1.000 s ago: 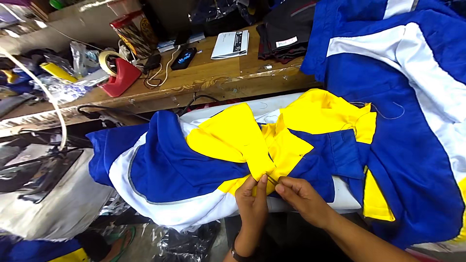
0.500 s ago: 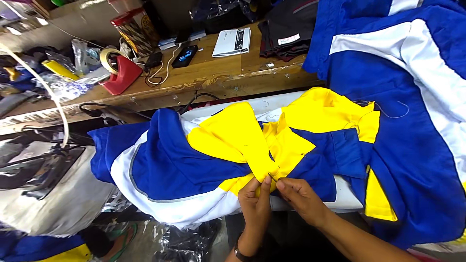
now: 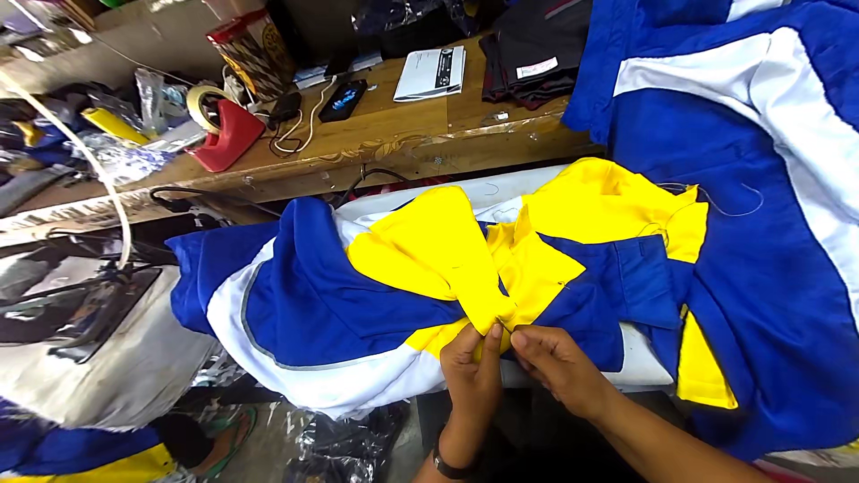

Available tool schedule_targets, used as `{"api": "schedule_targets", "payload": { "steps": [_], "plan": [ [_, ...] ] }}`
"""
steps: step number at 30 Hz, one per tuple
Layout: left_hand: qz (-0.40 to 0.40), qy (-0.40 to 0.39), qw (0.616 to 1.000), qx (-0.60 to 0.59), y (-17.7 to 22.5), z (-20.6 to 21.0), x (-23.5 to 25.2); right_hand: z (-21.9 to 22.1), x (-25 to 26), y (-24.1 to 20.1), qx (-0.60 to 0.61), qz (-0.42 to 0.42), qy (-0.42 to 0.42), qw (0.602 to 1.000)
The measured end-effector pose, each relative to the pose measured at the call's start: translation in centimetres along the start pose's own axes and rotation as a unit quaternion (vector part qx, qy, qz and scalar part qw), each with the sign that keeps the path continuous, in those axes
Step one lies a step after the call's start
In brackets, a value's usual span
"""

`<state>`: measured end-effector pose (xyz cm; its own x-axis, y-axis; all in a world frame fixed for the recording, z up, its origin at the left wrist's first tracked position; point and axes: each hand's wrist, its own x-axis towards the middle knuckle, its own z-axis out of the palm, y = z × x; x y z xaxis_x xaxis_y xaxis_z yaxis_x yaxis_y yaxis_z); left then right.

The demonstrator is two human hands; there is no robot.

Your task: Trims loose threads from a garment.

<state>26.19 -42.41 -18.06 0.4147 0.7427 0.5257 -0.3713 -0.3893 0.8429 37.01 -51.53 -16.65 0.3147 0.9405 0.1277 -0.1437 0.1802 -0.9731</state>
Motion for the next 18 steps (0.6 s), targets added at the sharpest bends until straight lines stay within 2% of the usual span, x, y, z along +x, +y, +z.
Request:
{"api": "schedule_targets", "payload": {
  "steps": [8, 13, 15, 18],
  "plan": [
    [0.028, -0.006, 0.999, 0.017, -0.4, -0.4, -0.3, 0.5, -0.2, -0.2, 0.080, 0.046, -0.013, 0.996],
    [-0.001, 0.001, 1.000, 0.002, 0.0, -0.6, -0.3, 0.4, -0.2, -0.6, 0.121, 0.109, -0.041, 0.986],
    [-0.037, 0.000, 0.999, -0.001, 0.8, -1.3, 0.0, -0.5, -0.3, -1.0, 0.084, 0.128, -0.096, 0.984],
    [-0.100, -0.012, 0.995, 0.002, 2.5, -3.2, 0.5, -2.3, -0.4, -2.1, -0.068, 0.062, -0.159, 0.983]
  ]
}}
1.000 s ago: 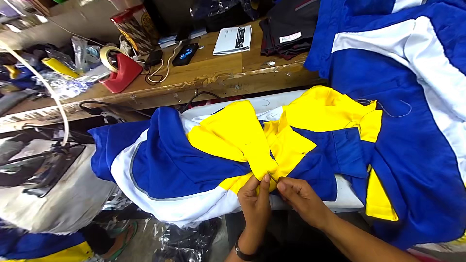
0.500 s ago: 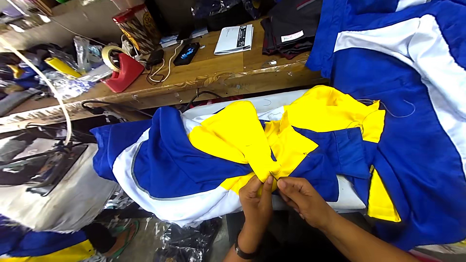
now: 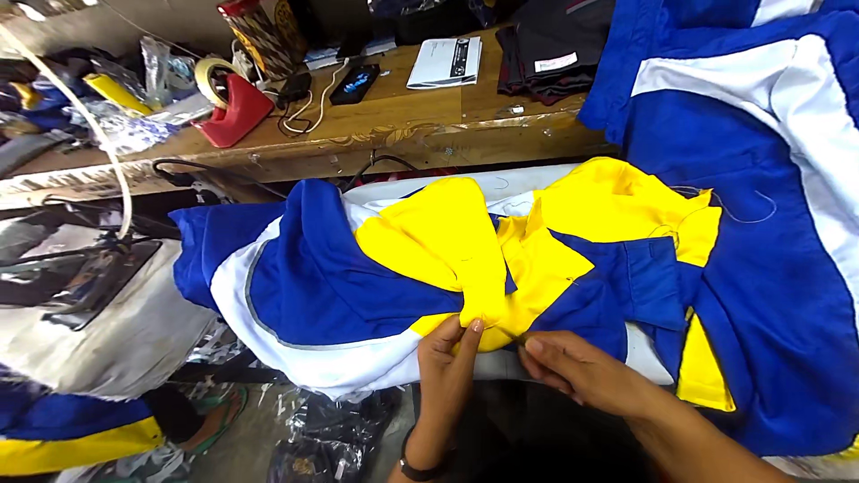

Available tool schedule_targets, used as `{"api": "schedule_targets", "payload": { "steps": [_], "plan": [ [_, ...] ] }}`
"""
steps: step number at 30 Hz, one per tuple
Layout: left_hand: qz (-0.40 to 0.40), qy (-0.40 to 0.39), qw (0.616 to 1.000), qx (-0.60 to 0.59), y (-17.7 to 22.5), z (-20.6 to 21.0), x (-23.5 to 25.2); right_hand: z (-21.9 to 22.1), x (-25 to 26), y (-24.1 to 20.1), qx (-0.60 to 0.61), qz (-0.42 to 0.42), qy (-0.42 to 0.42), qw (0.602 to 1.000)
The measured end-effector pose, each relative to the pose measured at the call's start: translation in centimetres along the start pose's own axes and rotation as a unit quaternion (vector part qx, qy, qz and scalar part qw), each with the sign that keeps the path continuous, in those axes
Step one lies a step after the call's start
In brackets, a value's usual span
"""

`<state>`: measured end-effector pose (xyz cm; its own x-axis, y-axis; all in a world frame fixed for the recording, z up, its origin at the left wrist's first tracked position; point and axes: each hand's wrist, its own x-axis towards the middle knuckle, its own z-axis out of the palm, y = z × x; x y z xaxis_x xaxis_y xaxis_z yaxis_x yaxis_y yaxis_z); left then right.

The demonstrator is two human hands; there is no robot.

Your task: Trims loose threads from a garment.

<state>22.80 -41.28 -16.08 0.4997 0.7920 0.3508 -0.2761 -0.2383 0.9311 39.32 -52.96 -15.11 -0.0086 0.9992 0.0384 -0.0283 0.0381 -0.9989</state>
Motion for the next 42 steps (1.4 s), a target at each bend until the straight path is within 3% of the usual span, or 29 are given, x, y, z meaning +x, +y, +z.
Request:
{"api": "schedule_targets", "payload": {
  "steps": [3, 5, 10, 13, 15, 18, 22, 25, 27, 30, 33, 37, 42],
  "plan": [
    [-0.057, 0.006, 0.998, -0.035, 1.9, -1.2, -0.5, -1.1, 0.6, -2.7, -0.202, -0.086, 0.068, 0.973],
    [-0.039, 0.025, 0.999, -0.006, 2.5, -1.6, -0.8, -1.0, 2.3, -4.7, -0.287, -0.131, 0.087, 0.945],
    [0.086, 0.013, 0.973, 0.215, 3.0, -3.3, -0.4, 0.8, 8.1, -7.7, -0.368, -0.157, -0.062, 0.914],
    [0.084, 0.025, 0.983, 0.160, 3.6, -3.3, 0.1, 1.0, 9.8, -8.1, -0.292, -0.161, -0.088, 0.939],
    [0.080, 0.051, 0.993, 0.070, 3.5, -2.4, 0.5, 0.9, 9.7, -8.0, -0.222, -0.155, -0.039, 0.962],
    [0.101, 0.086, 0.991, 0.035, 2.9, -0.8, 1.0, 0.6, 8.9, -7.3, -0.173, -0.152, 0.012, 0.973],
    [0.115, 0.031, 0.992, 0.045, 2.8, -0.4, 2.0, -1.0, 8.2, -6.2, -0.056, -0.137, 0.029, 0.989],
    [0.054, -0.024, 0.995, -0.075, 2.4, -0.1, 2.4, -1.5, 7.9, -5.2, 0.068, -0.090, 0.023, 0.993],
    [0.022, -0.044, 0.994, -0.102, 2.4, -0.2, 2.6, -1.8, 7.4, -5.0, 0.030, -0.102, 0.052, 0.993],
    [0.033, -0.043, 0.997, -0.053, 3.0, -0.4, 2.7, -2.7, 5.5, -5.1, -0.169, -0.153, 0.122, 0.966],
    [0.047, -0.038, 0.998, -0.010, 3.8, -0.4, 2.9, -3.1, 3.2, -5.4, -0.217, -0.141, 0.075, 0.963],
    [0.057, -0.035, 0.998, 0.021, 3.9, 0.1, 3.3, -3.1, 1.8, -5.3, -0.024, -0.052, -0.088, 0.994],
    [0.066, -0.028, 0.996, 0.057, 3.7, 0.3, 3.4, -3.5, 1.7, -5.3, 0.058, 0.030, -0.096, 0.993]
  ]
}}
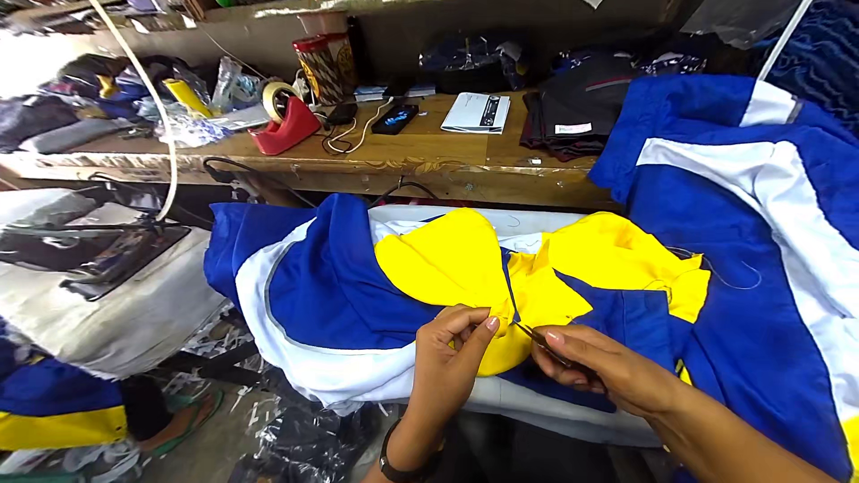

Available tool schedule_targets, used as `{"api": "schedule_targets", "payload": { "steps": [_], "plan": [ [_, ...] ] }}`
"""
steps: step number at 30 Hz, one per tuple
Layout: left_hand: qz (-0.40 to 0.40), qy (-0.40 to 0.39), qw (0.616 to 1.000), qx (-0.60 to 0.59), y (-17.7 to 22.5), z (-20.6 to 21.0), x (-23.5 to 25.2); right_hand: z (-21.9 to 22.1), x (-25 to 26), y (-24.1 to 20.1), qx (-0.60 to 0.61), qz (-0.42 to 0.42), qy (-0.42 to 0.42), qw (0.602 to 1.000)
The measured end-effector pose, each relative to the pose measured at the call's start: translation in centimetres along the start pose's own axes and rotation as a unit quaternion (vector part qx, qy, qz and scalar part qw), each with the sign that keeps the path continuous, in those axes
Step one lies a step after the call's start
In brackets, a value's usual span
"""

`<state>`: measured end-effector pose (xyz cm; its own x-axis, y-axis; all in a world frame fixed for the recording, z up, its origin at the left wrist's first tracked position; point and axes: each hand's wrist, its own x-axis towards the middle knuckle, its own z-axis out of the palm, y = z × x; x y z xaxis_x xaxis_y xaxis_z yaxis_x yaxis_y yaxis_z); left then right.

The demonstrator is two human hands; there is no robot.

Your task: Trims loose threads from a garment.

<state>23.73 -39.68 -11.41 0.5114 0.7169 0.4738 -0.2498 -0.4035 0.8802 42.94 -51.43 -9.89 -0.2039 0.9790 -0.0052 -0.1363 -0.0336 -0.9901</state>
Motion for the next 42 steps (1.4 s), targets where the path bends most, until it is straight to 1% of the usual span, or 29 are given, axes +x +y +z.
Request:
{"api": "schedule_targets", "payload": {
  "steps": [7, 12, 17, 19, 23, 26, 30, 33, 38, 42],
  "plan": [
    [0.002, -0.006, 1.000, 0.020, -0.1, -0.1, 0.0, -0.3, 0.4, 0.1, -0.034, 0.017, 0.028, 0.999],
    [0.007, -0.006, 0.999, 0.031, -0.3, -0.1, -0.1, -0.4, 0.5, 0.4, -0.042, 0.015, 0.039, 0.998],
    [0.014, -0.013, 0.998, 0.062, -0.4, -0.1, -0.2, -0.3, 0.8, 0.7, -0.085, -0.004, 0.061, 0.994],
    [0.003, -0.016, 0.999, 0.050, -0.4, -0.1, -0.1, -0.1, 0.9, 1.0, -0.089, -0.017, 0.069, 0.994],
    [-0.045, -0.027, 0.998, -0.016, -0.1, -0.1, 0.0, 0.2, 1.1, 1.5, -0.094, -0.037, 0.081, 0.992],
    [-0.063, -0.040, 0.997, -0.030, 0.0, -0.2, 0.1, 0.2, 1.1, 1.8, -0.110, -0.038, 0.090, 0.989],
    [-0.057, -0.054, 0.997, -0.009, -0.2, -0.4, 0.3, 0.1, 1.1, 1.7, -0.102, -0.023, 0.081, 0.991],
    [-0.062, -0.067, 0.996, -0.022, -0.3, -0.6, 0.4, 0.2, 1.2, 1.7, -0.073, -0.020, 0.076, 0.994],
    [-0.078, -0.071, 0.993, -0.047, -0.3, -0.5, 0.5, 0.7, 1.7, 2.0, -0.060, -0.045, 0.103, 0.992],
    [-0.076, -0.061, 0.993, -0.059, -0.3, -0.4, 0.5, 0.9, 2.0, 2.3, -0.046, -0.060, 0.115, 0.991]
  ]
}}
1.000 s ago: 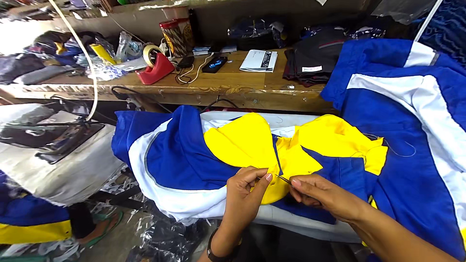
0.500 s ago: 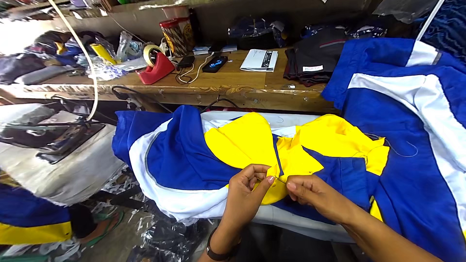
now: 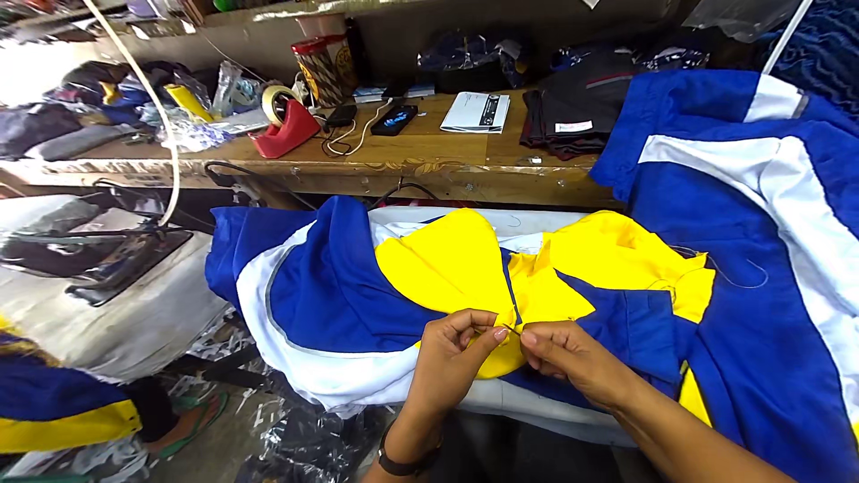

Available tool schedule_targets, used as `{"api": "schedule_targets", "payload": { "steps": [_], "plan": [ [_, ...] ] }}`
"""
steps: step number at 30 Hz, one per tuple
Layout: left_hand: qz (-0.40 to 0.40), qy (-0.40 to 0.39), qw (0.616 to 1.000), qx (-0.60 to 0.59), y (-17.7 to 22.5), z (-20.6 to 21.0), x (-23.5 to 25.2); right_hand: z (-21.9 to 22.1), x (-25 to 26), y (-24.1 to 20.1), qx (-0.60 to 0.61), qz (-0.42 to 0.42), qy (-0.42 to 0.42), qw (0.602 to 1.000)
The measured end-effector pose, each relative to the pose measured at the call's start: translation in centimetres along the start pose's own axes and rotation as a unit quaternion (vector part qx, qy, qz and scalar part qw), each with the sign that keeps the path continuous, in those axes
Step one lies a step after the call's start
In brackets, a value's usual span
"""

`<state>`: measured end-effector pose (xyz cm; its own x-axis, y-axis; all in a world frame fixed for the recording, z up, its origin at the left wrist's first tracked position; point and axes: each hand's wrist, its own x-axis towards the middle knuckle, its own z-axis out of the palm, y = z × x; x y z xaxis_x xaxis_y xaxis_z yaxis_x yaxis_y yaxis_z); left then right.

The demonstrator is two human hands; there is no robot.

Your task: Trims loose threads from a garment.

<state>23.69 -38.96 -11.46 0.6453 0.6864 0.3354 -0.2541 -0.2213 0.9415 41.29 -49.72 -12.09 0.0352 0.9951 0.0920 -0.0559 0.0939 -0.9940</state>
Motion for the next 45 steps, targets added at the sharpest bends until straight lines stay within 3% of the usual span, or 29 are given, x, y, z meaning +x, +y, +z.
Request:
{"api": "schedule_targets", "payload": {
  "steps": [6, 29, 36, 45],
  "plan": [
    [0.024, 0.041, 0.999, -0.001, -0.5, 0.7, -0.4, -0.1, -0.1, 0.6, -0.007, -0.016, 0.009, 1.000],
    [0.006, 0.006, 1.000, -0.002, -0.7, -0.1, -0.2, 0.1, 0.1, 1.0, 0.041, 0.009, -0.001, 0.999],
    [0.018, 0.077, 0.997, -0.022, -1.2, 1.0, -0.7, 0.9, 0.0, 1.7, 0.083, 0.000, 0.017, 0.996],
    [0.028, 0.084, 0.996, -0.003, -1.2, 1.3, -1.0, 0.7, -0.2, 1.9, 0.064, -0.008, 0.018, 0.998]
  ]
}}
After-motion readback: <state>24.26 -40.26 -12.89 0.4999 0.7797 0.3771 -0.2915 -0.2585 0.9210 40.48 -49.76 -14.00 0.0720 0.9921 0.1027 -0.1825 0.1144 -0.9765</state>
